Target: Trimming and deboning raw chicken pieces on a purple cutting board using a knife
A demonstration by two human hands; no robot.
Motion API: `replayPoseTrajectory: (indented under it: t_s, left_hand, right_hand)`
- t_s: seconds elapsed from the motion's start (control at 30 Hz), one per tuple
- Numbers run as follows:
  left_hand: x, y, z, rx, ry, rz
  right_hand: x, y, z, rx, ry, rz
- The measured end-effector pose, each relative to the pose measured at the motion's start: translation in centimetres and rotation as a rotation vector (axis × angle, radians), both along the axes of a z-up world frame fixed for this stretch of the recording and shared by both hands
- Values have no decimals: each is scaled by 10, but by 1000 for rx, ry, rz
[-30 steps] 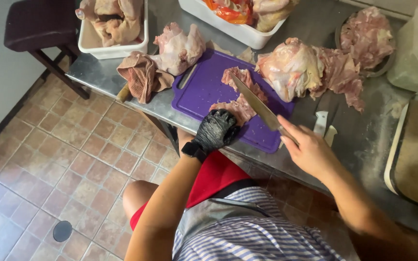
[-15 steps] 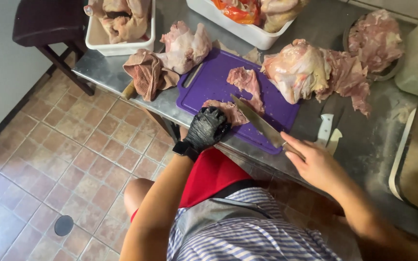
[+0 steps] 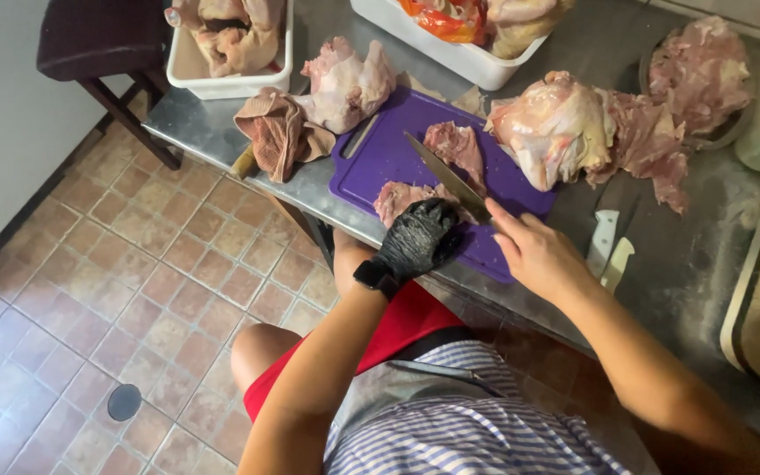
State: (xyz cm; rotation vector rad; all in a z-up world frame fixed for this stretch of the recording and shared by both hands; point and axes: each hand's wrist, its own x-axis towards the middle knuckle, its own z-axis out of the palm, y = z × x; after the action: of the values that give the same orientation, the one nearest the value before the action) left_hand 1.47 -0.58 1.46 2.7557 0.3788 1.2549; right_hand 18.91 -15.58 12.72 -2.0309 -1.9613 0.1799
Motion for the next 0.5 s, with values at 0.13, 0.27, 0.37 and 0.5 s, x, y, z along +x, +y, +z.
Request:
replayPoseTrajectory:
  t_s: [0.13,0.27,0.37,0.5]
  left_hand:
    - [-2,8,-14,30,21,5]
    - [-3,2,-8,3,-6,-13]
    - [-11,1,6,9,53,2]
    - [-7,7,-15,-16,40,-19]
  right_hand:
    - [12,-42,9,-81,28,-75]
    - [13,-75,35,-160,191,-159]
    - [12,-77,49,-113,201,-178]
    - [6,-44,46,-72,97,-154]
